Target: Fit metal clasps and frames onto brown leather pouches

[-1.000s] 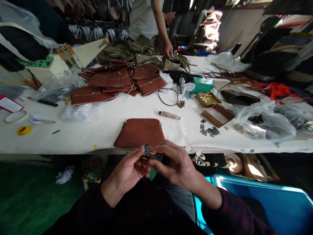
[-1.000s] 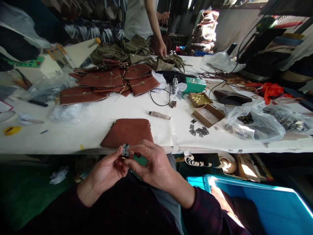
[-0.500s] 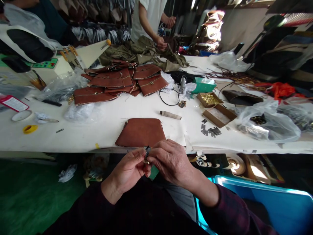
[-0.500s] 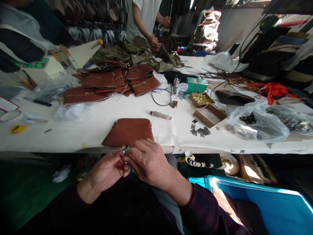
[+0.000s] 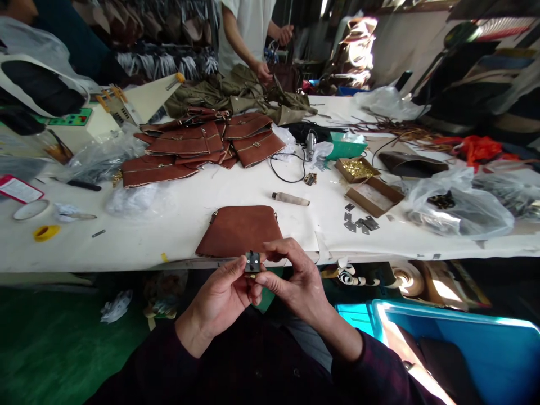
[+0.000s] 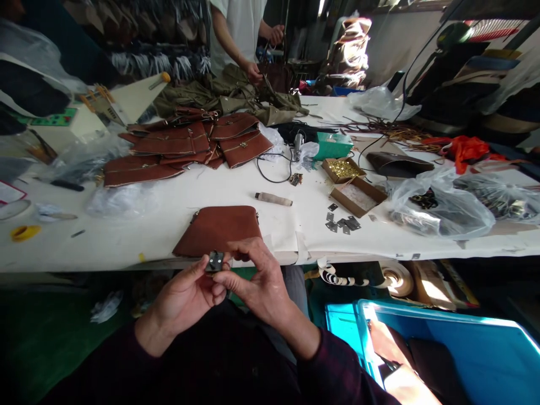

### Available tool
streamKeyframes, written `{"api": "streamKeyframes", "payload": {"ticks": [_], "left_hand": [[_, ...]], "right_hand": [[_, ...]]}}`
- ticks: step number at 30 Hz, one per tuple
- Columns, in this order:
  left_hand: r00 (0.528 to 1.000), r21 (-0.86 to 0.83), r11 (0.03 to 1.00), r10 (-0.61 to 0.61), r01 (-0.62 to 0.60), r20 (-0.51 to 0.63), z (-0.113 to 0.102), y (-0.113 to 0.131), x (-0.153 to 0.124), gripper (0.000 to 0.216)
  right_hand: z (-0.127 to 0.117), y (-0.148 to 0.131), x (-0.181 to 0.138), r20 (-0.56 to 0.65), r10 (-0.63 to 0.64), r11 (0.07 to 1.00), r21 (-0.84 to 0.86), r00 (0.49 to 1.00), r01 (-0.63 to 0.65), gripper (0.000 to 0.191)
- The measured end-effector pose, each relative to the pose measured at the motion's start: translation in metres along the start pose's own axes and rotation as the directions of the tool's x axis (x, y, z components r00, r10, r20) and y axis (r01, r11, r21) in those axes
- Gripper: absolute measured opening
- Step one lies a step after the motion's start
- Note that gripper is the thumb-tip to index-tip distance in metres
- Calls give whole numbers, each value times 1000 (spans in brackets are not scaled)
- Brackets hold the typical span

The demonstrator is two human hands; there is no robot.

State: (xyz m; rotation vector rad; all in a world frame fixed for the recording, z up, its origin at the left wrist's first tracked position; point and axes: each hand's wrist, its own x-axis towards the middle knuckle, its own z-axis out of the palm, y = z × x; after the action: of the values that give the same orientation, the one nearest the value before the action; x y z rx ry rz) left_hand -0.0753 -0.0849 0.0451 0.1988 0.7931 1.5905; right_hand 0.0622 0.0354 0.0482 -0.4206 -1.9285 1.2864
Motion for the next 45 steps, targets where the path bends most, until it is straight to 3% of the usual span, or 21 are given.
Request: {"api": "streamKeyframes", "payload": {"ticks": [3, 6, 12, 15, 17, 20, 23, 25, 27, 30, 32, 36, 40, 45], "left_hand": [[1000, 3, 1000, -22, 22, -11, 1, -1, 1, 42], [1000, 32, 999, -20, 21, -24, -3, -5, 3, 45], [999, 43, 999, 1, 1, -40, -13, -18, 9, 43], [992, 176, 980, 106, -92, -71, -16, -21, 9, 35], [960, 358, 914, 251, -193, -123, -17, -21, 5, 31], [868, 568, 766, 467, -300, -171, -18, -17, -2, 41], [794, 726, 576, 604, -376, -67, -21, -9, -7, 47], [766, 797, 453, 643, -399, 19, -22, -3, -8, 34], [744, 812, 415, 667, -410, 35, -21, 3, -6, 25], [727, 775, 473, 686, -419, -25, -17, 10, -2, 15], [756, 701, 586, 646, -407, -101, -14, 13, 3, 15], [818, 470, 806, 516, -361, -257, -11, 12, 12, 30], [839, 392, 850, 473, -353, -270, -10, 7, 18, 33], [826, 388, 842, 493, -374, -274, -9, 0, 21, 33]], "right_hand": [[-1, 4, -1, 62, 57, 998, 22, 996, -59, 51], [1, 0, -1, 143, 113, 991, 62, 983, -123, 33], [10, -6, -4, 71, 179, 978, 93, 981, -185, 25], [11, -4, -5, 28, 178, 980, 90, 984, -180, 26], [10, -1, -6, 6, 168, 984, 55, 986, -168, 29], [8, 2, -5, -4, 193, 981, 10, 981, -193, 30], [10, 4, -2, 17, 254, 966, 49, 967, -254, 32], [14, 4, -1, 30, 290, 950, 107, 956, -292, 34], [19, 5, -1, 36, 311, 932, 183, 950, -312, 37], [29, 7, -4, 25, 304, 903, 312, 952, -297, 52], [35, 8, -5, 14, 289, 883, 382, 957, -272, 60], [44, 11, -5, -23, 289, 857, 452, 957, -248, 55], [48, 15, -4, -12, 342, 793, 540, 939, -282, 53], [49, 17, -7, -11, 363, 758, 586, 932, -288, 54]]}}
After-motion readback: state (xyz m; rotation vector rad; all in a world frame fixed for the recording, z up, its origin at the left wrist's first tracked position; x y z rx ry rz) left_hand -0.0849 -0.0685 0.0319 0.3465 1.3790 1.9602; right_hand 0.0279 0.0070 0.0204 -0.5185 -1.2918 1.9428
